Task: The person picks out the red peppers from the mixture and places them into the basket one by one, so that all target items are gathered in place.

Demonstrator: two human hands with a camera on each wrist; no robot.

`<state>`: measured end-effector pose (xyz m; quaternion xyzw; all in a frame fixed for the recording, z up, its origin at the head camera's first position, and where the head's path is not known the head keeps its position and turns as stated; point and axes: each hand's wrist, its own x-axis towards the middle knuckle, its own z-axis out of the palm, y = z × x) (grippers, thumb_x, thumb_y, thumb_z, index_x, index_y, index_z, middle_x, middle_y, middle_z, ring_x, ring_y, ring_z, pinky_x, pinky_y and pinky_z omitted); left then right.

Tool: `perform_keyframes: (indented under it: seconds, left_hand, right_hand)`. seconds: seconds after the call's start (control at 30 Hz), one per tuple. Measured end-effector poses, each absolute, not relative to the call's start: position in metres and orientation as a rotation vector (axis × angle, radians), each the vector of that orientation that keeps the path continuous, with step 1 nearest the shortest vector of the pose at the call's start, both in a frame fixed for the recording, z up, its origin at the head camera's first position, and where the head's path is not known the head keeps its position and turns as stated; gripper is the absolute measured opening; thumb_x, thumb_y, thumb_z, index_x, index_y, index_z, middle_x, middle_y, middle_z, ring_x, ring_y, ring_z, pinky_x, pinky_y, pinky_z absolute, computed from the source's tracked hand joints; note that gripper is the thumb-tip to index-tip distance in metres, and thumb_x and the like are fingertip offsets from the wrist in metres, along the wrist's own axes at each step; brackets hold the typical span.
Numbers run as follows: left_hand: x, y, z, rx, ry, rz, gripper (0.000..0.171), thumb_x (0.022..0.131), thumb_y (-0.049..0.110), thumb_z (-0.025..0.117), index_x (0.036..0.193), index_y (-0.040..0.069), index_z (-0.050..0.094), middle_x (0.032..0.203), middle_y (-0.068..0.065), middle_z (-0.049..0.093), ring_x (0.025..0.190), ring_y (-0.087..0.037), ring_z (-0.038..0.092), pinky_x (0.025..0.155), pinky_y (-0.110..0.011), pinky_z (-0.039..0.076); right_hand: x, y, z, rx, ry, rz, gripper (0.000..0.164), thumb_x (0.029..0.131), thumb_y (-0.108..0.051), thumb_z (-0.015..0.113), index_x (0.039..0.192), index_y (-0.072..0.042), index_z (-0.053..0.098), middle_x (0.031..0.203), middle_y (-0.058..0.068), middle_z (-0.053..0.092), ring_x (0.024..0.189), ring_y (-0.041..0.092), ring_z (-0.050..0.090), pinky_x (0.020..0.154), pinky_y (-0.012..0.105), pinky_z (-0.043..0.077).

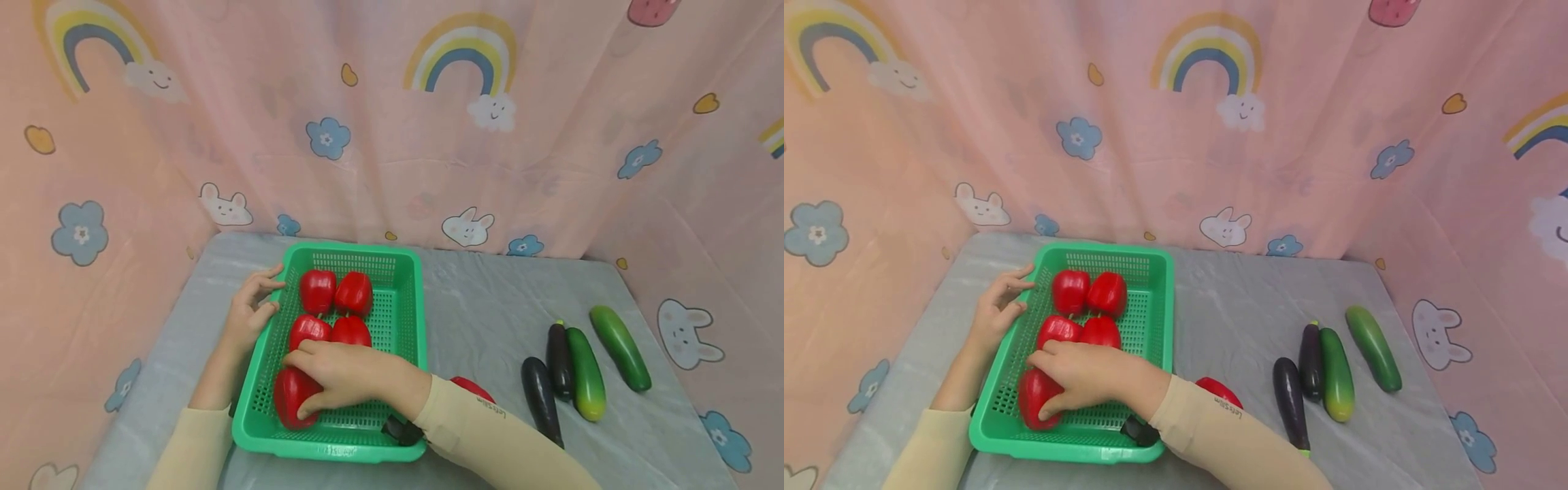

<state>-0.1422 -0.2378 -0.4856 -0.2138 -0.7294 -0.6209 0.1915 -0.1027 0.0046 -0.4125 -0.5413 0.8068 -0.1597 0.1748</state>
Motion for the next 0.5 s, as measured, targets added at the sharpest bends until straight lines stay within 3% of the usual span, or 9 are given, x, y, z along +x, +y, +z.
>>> perform_keyframes:
  seconds: [0.27, 0.5]
  left_hand:
    - [-0.1422, -0.236, -0.4826, -0.588, -2.057, -1.754, 0.029, 0.089, -0.021, 0.056, 0.117, -0.023, 0.062, 0.145, -0.042, 0.053, 0.137, -0.022, 0.059, 0.113, -0.021, 0.043]
    - [-0.1442, -0.2368, -0.4867, -0.608, -2.031, -1.746, 0.028, 0.089, -0.021, 0.057, 0.116, -0.023, 0.062, 0.144, -0.043, 0.053, 0.137, -0.025, 0.06, 0.112, -0.022, 0.044]
  right_hand:
    - [-0.1035, 0.0054, -0.4135, -1.563, 2.292, -0.425, 0.062, 0.095, -0.04, 0.086, 0.146, -0.014, 0.064, 0.128, -0.003, 0.066, 0.115, 0.003, 0.06, 0.097, 0.015, 0.051]
    - [-0.1038, 0.0058, -0.4147, -1.558, 2.306, -0.449, 0.059, 0.097, -0.04, 0.084, 0.145, -0.014, 0.065, 0.127, -0.003, 0.068, 0.112, 0.003, 0.062, 0.097, 0.016, 0.052]
